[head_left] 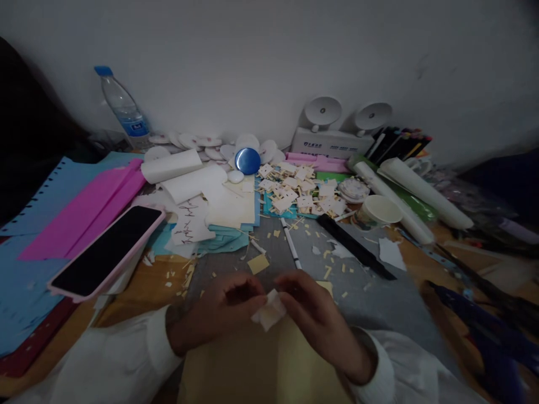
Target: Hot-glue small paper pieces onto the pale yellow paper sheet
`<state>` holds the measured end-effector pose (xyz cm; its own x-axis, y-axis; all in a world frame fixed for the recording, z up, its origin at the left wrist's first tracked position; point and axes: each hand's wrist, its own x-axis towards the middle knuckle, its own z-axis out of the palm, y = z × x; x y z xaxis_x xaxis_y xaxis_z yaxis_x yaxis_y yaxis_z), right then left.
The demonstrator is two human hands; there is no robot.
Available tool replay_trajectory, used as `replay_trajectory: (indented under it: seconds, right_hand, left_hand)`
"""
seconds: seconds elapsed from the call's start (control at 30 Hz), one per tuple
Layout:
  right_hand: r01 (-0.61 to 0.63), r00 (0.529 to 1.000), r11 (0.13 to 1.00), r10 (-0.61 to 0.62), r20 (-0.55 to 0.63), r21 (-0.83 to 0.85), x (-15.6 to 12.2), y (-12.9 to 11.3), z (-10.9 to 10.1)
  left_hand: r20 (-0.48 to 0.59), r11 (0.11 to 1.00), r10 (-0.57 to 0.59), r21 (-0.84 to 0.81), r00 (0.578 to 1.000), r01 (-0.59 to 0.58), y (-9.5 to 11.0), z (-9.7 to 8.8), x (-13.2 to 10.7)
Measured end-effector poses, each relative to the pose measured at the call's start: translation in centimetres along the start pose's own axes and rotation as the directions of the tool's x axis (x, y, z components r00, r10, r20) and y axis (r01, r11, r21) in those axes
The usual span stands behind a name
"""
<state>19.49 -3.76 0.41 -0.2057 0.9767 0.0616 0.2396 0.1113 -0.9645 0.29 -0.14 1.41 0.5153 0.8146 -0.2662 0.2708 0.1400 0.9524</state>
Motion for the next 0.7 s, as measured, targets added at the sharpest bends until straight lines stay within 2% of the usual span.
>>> replay_trajectory:
  seconds: [0.1,0.2,0.3,0.4,0.6,0.7]
  right_hand:
    - [-0.098,0.994,0.993,0.094,0.048,0.069,0.16,0.1,0.07]
    - [-0.171,0.982,0.981,0.162,0.096,0.087,0.2,0.1,0.07]
    - [-0.186,0.973,0.981,0.176,0.146,0.061,0.12,-0.07,0.04]
    - [-0.188,0.967,0.982,0.179,0.182,0.031,0.1,-0.26,0.1]
    - [-0.185,0.982,0.976,0.179,0.054,0.117,0.45,-0.53,0.08]
    - [-0.225,0.974,0.955,0.216,0.066,0.191,0.45,-0.5,0.09]
  left_hand:
    - [-0.042,0.998,0.007,-0.059,0.999,-0.01,-0.35,-0.01,0.07]
    - [-0.003,0.991,0.013,-0.136,1.0,-0.013,-0.31,0.02,0.14]
    - [0.047,0.985,0.015,-0.174,0.999,-0.007,-0.08,0.04,0.08]
    - [0.065,0.991,0.03,-0.133,0.997,-0.021,-0.09,0.0,-0.03]
    - [0.058,0.997,-0.032,-0.068,0.998,0.036,-0.25,0.03,-0.08]
    - [0.05,0.998,-0.058,-0.025,0.997,0.059,-0.16,0.14,-0.12]
